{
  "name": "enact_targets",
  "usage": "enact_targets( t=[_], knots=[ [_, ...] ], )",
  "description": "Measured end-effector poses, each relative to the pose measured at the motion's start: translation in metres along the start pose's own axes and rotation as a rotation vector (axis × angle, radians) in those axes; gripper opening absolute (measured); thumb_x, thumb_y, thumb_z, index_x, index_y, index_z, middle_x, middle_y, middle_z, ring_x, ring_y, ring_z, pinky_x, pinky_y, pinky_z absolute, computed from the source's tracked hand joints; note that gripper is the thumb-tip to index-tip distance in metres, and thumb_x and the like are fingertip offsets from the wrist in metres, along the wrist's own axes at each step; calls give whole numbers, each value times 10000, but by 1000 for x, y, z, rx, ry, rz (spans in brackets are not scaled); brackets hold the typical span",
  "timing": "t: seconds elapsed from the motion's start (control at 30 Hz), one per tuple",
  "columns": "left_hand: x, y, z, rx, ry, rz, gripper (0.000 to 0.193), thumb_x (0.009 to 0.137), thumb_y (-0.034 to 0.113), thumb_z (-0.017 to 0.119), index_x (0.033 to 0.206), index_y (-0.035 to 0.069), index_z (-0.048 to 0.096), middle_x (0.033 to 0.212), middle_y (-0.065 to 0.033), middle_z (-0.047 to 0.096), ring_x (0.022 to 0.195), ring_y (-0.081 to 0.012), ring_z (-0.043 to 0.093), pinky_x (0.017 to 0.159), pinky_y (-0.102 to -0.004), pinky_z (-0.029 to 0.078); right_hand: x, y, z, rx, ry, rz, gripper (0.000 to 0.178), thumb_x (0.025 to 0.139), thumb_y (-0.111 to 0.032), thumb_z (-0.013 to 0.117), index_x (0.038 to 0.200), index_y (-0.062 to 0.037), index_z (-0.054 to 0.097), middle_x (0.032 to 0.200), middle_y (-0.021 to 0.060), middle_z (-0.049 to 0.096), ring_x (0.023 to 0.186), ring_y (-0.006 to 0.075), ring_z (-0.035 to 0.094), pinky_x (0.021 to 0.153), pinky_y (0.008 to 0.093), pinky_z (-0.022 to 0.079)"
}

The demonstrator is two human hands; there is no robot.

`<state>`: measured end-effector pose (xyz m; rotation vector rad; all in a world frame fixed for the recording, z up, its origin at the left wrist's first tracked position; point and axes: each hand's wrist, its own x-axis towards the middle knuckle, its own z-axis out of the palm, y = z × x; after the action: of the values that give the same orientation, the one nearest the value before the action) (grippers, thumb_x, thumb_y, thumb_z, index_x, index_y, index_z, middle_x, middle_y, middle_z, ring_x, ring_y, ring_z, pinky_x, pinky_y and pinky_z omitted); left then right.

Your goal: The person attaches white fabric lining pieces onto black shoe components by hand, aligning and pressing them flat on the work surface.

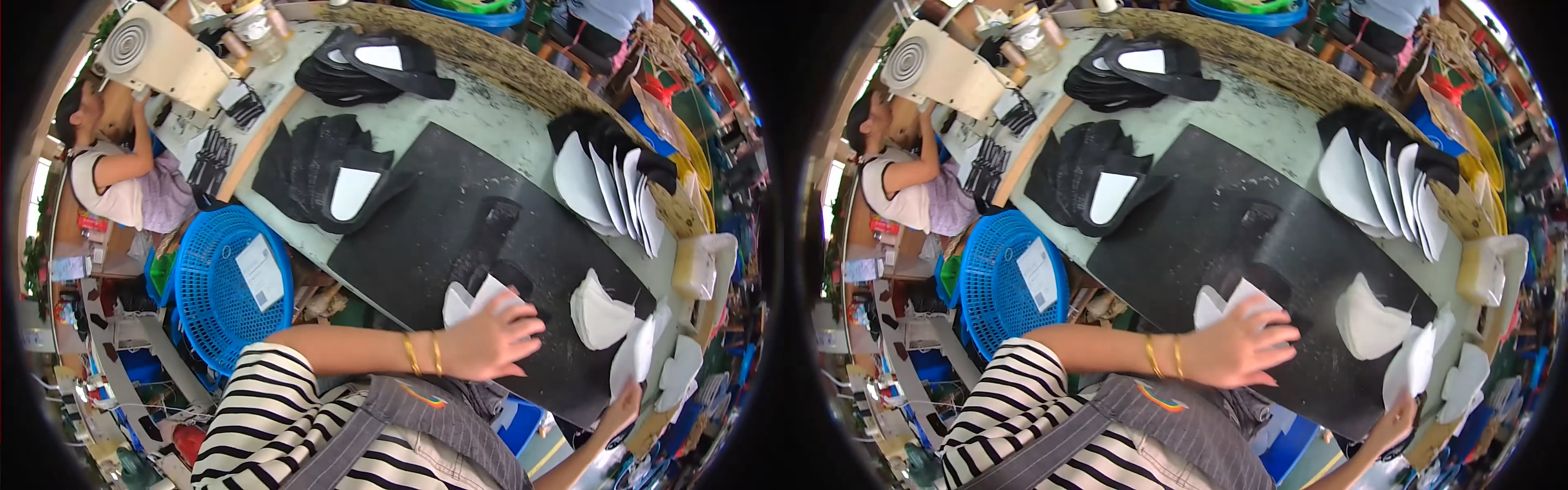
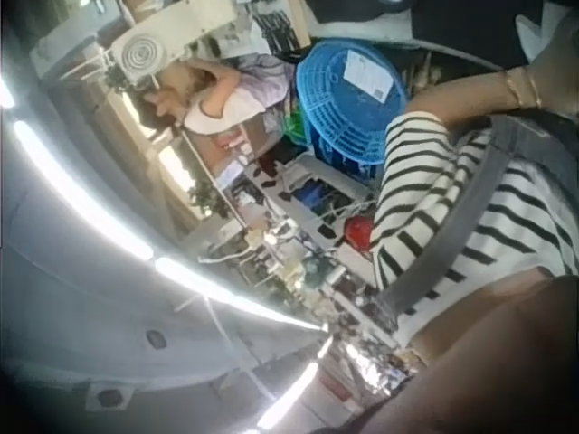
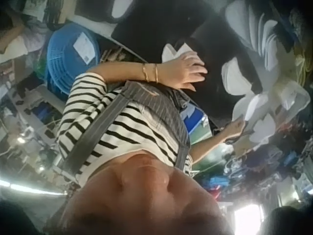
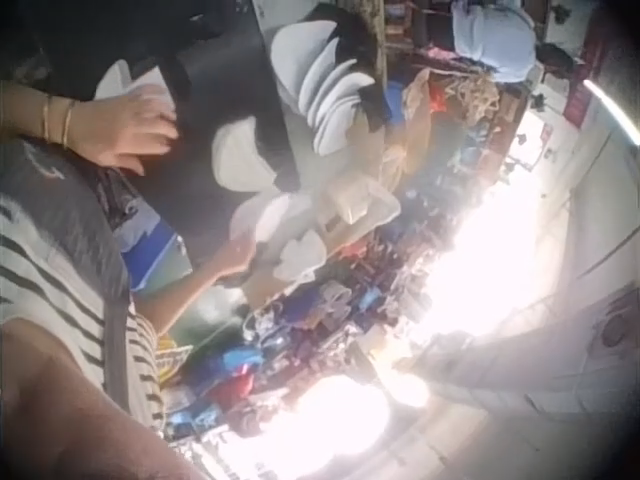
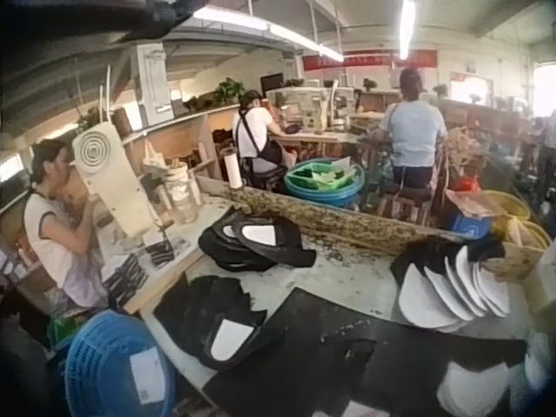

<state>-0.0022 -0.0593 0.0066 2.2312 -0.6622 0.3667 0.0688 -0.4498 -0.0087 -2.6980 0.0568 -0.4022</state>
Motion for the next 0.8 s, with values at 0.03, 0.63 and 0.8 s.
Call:
enact_targets(
  t=[0.03,0.63,0.8],
  knots=[
    [7,12,8,-92,59,-30,417,758,304,701,1047,26,587,1110,-113,532,1073,-297,469,951,-487,342,2,-8,-6,-153,309,-321,210,880,-49,570,1068,-5,653,957,143,639,848,265,602,735,338,482],
    [17,55,-36,-588,379,-427,172,920,54,532,1057,-35,586,834,-105,660,754,-153,675,636,-240,530,-46,-267,-13,310,69,-798,232,718,84,675,945,37,665,876,94,617,739,235,571,634,322,478],
    [12,59,-31,-709,410,-477,153,868,37,579,1013,-14,583,828,-156,648,704,-225,667,613,-299,509,-49,-268,-15,260,62,-875,280,693,83,688,969,46,654,909,107,627,750,260,574,640,339,487]
  ],
)
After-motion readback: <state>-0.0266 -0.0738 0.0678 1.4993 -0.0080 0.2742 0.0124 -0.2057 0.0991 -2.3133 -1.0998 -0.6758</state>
